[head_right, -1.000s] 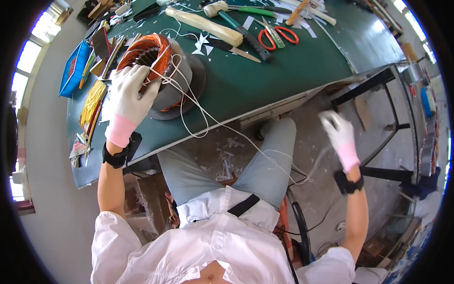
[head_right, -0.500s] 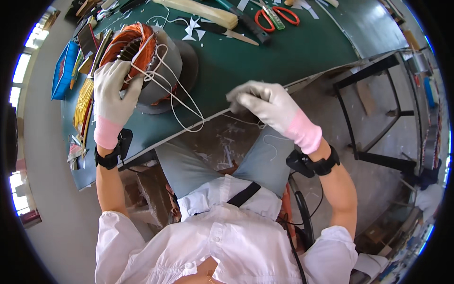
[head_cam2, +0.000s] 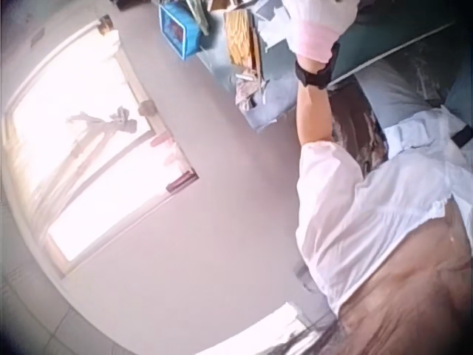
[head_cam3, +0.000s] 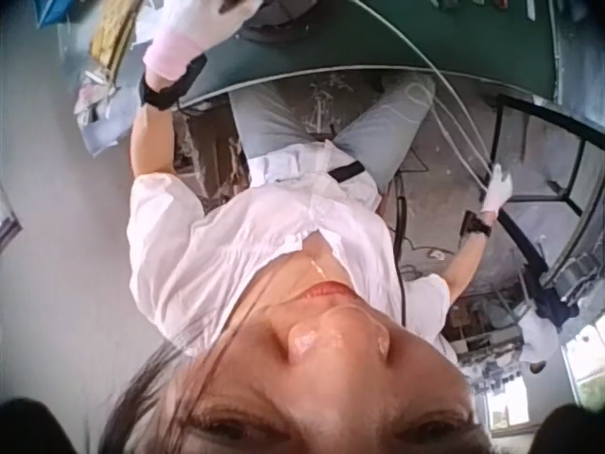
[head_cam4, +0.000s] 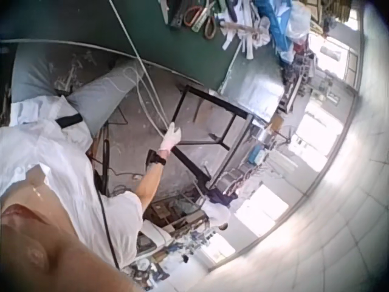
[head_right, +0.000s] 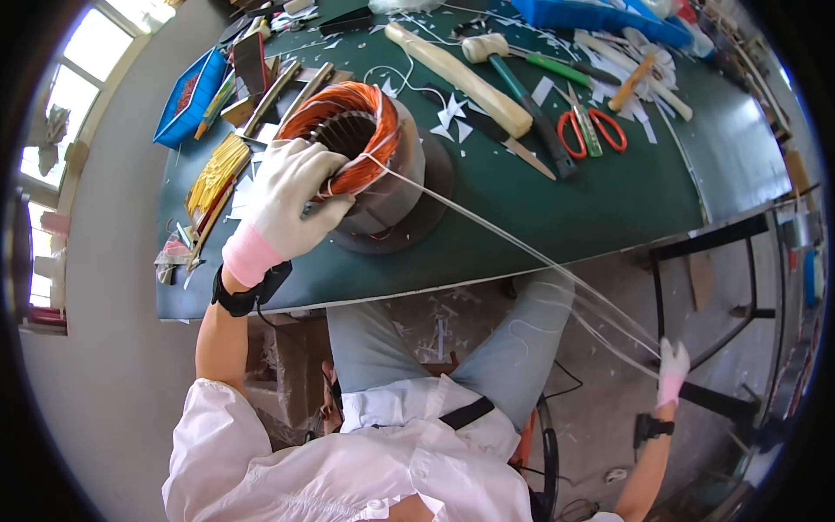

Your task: Tying and securing the copper windings of an electric motor stator using string and a hook tool.

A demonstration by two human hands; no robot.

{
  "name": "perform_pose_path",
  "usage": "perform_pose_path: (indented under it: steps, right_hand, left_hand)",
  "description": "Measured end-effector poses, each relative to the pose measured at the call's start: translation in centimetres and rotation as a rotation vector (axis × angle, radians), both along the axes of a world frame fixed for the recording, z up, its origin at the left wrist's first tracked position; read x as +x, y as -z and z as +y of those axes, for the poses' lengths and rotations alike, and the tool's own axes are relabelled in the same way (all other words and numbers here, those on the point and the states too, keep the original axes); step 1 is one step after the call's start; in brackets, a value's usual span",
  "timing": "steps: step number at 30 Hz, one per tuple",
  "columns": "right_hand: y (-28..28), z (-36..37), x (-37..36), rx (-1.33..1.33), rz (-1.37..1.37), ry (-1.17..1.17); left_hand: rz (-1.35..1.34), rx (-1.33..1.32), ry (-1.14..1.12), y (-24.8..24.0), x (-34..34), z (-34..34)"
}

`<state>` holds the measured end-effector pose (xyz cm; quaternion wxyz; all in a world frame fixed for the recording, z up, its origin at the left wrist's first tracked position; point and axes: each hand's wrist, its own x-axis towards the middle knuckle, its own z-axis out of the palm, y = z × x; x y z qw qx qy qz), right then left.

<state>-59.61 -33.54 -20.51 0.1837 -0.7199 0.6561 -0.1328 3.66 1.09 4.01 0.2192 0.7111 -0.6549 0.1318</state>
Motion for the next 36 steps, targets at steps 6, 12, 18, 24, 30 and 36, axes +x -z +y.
perform_pose_path:
  steps: [6,12,18,24,30,36]
  right_hand:
    - [-8.5,0.8,14.3,-0.177,0.232,-0.339]
    - [-20.7,18.7,43.7,0.157,-0.902,-0.927]
    - [-23.1,21.1,44.0,0.360,-1.005,-1.197]
    - [-21.2,21.8,49.7,1.655,-1.665,-0.906]
    - [-18.3,21.0,46.8,1.167,-1.376,-0.821]
    - [-22.7,10.8,51.0,1.452,-1.075,-1.233]
  left_hand:
    - [-0.098,0.123,-0.159,-0.2,-2.2,-0.2]
    - [-0.262,-0.045,-0.338,2.5,-3.9,-0.9]
    - [-0.275,-0.076,-0.287,3.7,-3.5,-0.6]
    - [-0.325,-0.275,-0.222,6.3,-1.0,-0.6]
    - [-0.123,-0.158,-0.144,3.4,-1.8,-0.9]
    - [-0.057,-0.206,-0.172,2.8,-2.5,-2.0]
